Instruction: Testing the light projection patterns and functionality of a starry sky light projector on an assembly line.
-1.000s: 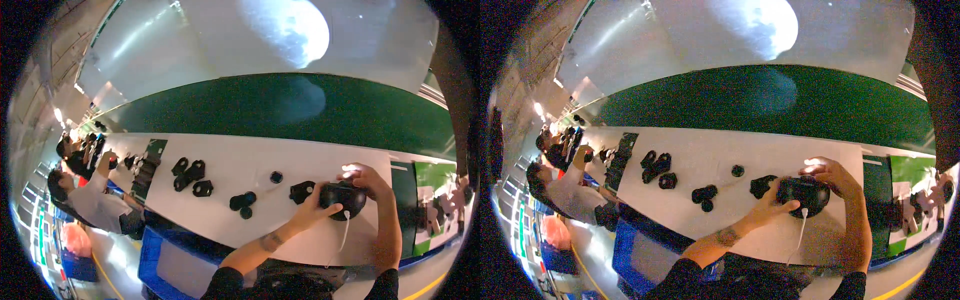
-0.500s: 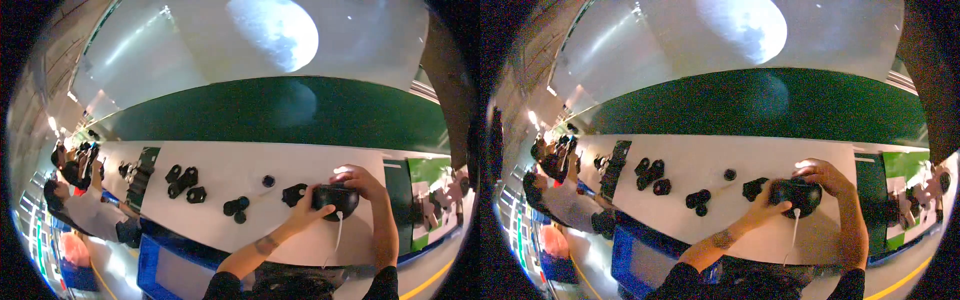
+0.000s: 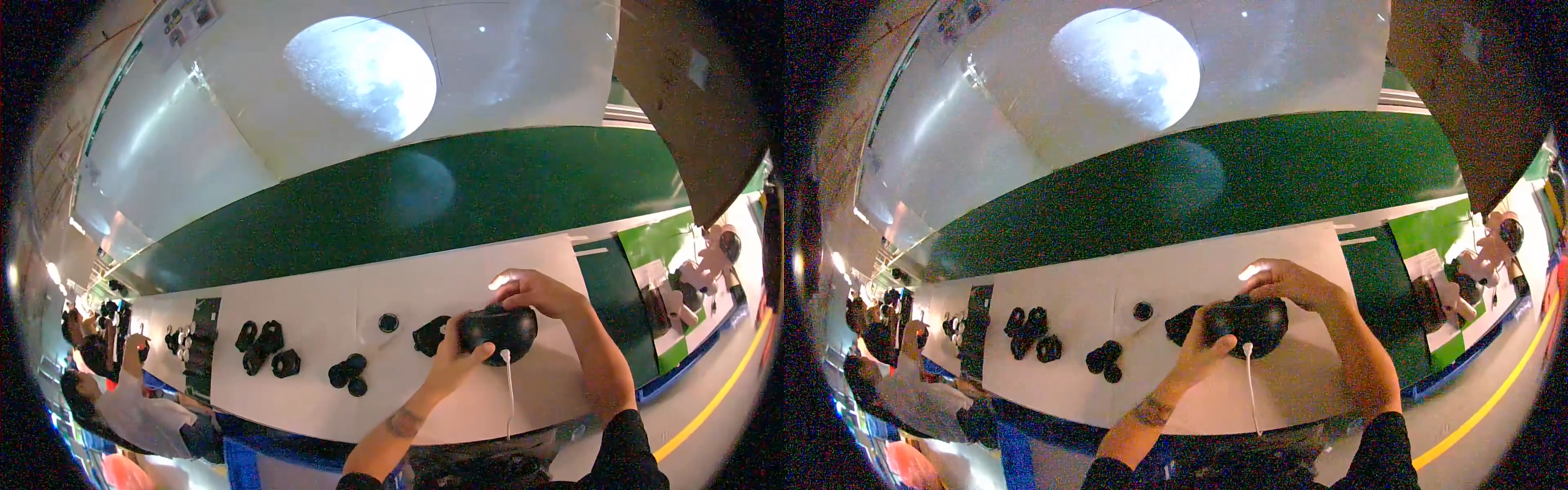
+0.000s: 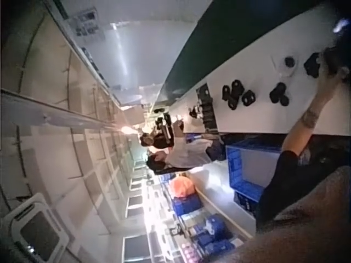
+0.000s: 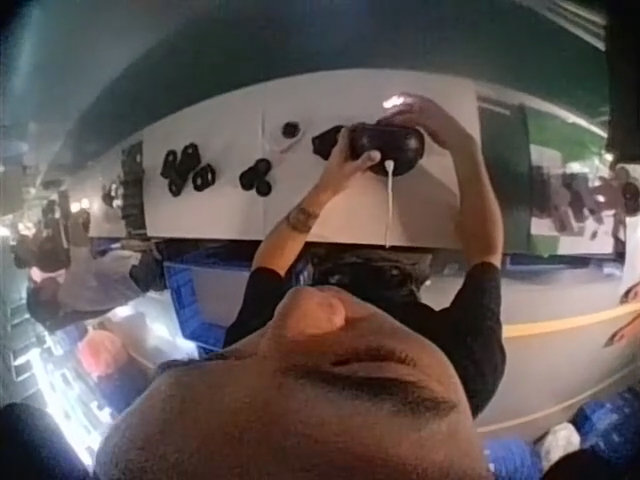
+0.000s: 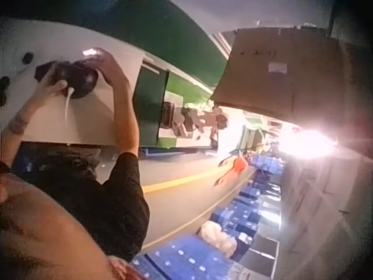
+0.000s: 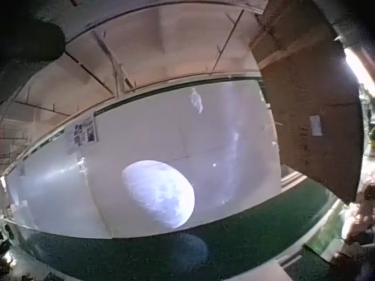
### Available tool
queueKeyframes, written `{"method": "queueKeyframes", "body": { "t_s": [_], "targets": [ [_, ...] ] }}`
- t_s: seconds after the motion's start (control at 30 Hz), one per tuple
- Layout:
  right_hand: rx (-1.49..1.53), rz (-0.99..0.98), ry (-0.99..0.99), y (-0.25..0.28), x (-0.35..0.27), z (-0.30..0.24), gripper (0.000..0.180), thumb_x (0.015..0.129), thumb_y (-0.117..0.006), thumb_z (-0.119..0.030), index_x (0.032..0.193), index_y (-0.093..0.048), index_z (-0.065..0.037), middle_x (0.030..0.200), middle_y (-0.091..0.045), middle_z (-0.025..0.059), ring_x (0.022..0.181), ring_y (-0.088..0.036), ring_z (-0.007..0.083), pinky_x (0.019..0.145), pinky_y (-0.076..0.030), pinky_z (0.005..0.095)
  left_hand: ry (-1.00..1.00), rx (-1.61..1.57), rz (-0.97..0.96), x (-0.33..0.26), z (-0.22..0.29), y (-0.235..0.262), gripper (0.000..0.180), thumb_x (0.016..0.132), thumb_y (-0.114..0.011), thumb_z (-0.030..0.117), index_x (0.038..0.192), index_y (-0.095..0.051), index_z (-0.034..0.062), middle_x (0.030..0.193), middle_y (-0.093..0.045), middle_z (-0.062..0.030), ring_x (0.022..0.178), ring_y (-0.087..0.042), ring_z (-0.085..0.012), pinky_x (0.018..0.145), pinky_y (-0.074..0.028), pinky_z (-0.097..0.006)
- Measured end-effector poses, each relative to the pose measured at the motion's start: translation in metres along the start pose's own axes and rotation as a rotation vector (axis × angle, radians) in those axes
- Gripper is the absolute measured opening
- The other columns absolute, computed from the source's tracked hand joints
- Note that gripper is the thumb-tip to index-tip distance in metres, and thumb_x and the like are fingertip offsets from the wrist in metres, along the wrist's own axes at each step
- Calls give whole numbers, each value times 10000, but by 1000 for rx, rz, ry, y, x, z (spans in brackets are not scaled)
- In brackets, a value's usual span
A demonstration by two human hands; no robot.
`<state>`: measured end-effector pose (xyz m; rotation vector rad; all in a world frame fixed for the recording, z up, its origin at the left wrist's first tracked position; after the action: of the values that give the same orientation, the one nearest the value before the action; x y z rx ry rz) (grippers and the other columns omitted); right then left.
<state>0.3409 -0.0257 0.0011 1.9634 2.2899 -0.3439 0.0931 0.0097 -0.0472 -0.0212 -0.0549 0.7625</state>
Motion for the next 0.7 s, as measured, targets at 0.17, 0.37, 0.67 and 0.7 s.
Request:
{"method": "queueKeyframes", "body": {
  "t_s": [0.17, 0.37, 0.67, 0.7],
  "targets": [
    [121, -15, 1, -1, -1, 0, 511, 875, -723, -32, 1352, -543, -11, 1197, -681, 144, 1131, -642, 214, 1001, -503, 338, 18, -61, 0, 0, -6, -1, 856, 871, -815, 410, 1458, -368, -23, 1311, -576, -160, 1204, -563, -218, 1037, -461, -362],
    [53, 1, 14, -1, 1, 3, 480, 882, -705, -24, 1338, -555, -8, 1187, -682, 135, 1112, -647, 209, 988, -508, 332, 20, -116, 15, 0, -7, -4, 882, 865, -816, 434, 1452, -364, -44, 1318, -565, -173, 1218, -556, -227, 1053, -448, -361],
    [47, 3, 39, 3, 1, 6, 472, 910, -718, -76, 1343, -543, -1, 1162, -689, 143, 1099, -654, 210, 995, -507, 327, 35, -46, 20, -1, 0, -3, 927, 849, -806, 504, 1459, -371, -43, 1327, -574, -179, 1228, -558, -236, 1063, -439, -360],
    [-4, 11, 18, 3, 0, 5, 472, 913, -726, -94, 1339, -544, -1, 1162, -689, 145, 1100, -654, 209, 995, -507, 329, 36, -31, 25, 0, 0, -3, 924, 849, -807, 500, 1459, -372, -42, 1328, -575, -177, 1227, -559, -236, 1063, -439, -360]
  ]
}}
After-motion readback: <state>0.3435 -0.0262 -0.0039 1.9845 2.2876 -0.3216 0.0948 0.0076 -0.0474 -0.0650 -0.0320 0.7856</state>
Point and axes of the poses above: each hand's wrist, its own x-axis towards the middle knuckle, its own y-axis out of the back of the hand, z = x × y, the point moved 1 cm from there along x, towards the middle knuckle
